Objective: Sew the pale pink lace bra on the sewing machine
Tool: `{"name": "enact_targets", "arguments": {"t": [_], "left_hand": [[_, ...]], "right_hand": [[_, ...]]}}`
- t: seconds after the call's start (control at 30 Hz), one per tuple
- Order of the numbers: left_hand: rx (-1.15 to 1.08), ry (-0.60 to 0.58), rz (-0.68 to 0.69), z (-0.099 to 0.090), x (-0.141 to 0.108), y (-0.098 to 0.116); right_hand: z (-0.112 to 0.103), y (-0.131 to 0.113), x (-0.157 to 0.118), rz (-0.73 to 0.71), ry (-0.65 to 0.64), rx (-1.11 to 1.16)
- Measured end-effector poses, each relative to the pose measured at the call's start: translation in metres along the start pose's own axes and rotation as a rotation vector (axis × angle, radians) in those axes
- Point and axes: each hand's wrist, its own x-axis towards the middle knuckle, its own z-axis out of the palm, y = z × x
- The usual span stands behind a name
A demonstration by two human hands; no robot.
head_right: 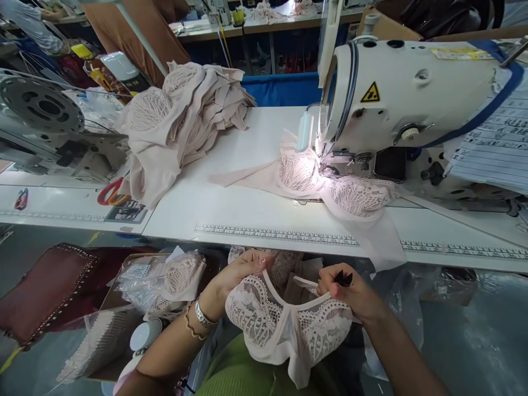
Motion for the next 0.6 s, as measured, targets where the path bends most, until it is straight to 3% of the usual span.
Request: {"name": "enact_targets", "arguments": {"t": [0.2, 0.4, 0.53, 0.6], "left_hand": [[0.128, -0.069, -0.043, 0.004, -0.001, 0.011], [0.134, -0.013, -0.06, 0.004, -0.001, 0.009], [0.129, -0.04, -0.048, 0.004, -0.002, 0.007], [0.149, -0.082, -0.027, 0.007, 0.001, 0.007]], "right_hand": [[-0.006, -0.002, -0.005, 0.032, -0.028, -0.102], [-0.007, -0.005, -0.007, 0.056, -0.018, -0.208], [-0.006, -0.018, -0.007, 0.062, -0.048, -0.274], [0.002, -0.031, -0.005, 0.094, -0.086, -0.418]]}}
